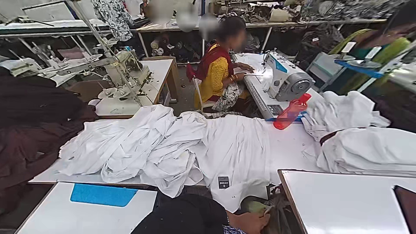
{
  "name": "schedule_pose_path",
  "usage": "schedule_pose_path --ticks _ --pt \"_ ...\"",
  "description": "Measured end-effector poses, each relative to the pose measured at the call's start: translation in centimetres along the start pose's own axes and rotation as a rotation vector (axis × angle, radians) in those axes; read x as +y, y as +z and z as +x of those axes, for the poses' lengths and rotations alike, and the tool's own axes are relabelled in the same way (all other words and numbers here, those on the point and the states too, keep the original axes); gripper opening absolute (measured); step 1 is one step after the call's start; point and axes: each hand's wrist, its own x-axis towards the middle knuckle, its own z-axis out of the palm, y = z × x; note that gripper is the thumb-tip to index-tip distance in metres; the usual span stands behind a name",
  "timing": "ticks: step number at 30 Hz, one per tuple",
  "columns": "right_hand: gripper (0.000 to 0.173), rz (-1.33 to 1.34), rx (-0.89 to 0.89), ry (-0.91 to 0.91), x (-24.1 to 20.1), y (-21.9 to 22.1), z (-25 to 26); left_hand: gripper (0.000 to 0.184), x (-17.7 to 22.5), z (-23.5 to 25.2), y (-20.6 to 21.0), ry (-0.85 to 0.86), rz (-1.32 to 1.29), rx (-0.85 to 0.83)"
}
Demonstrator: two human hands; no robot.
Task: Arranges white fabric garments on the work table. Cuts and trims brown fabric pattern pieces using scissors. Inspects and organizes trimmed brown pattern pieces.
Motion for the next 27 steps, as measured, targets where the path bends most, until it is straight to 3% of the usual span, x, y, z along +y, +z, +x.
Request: schedule_pose_path --ticks 2,5,8,10,13,17,20,24,27 --pt "0.051 0.090 -0.151 -0.115 -0.6 -2.1 -3.0 0.069 -0.1 0.0 -0.5 -0.012 0.054 0.012" --pt "0.043 0.344 -0.148 -0.223 -3.5 -6.8 -11.4 0.057 1.2 -0.2 -1.8 -0.003 0.106 -0.114" --pt "0.043 0.545 0.101 -0.303 -2.4 -8.7 -18.0 0.036 3.9 1.1 -3.6 0.034 0.125 -0.451" --pt "0.039 0.578 0.411 -0.282 -1.1 -8.8 -21.4 0.029 6.4 1.4 -5.3 0.125 0.091 -0.594" --pt "0.028 0.568 0.891 -0.054 2.2 -8.1 -25.8 0.026 9.9 1.3 -6.3 0.308 -0.048 -0.688" --pt "0.028 0.468 1.252 0.441 7.1 -7.6 -30.3 0.029 15.9 3.4 -4.1 0.589 -0.086 -0.525" --pt "0.028 0.436 1.184 0.698 9.7 -7.6 -30.9 0.027 20.8 6.1 -0.1 0.842 -0.012 -0.438" --pt "0.027 0.373 1.054 0.818 11.0 -9.1 -29.1 0.024 27.0 7.0 6.8 1.107 0.056 -0.672" --pt "0.028 0.360 0.971 0.812 12.5 -10.7 -28.4 0.021 28.8 5.8 11.0 1.117 0.052 -0.800"
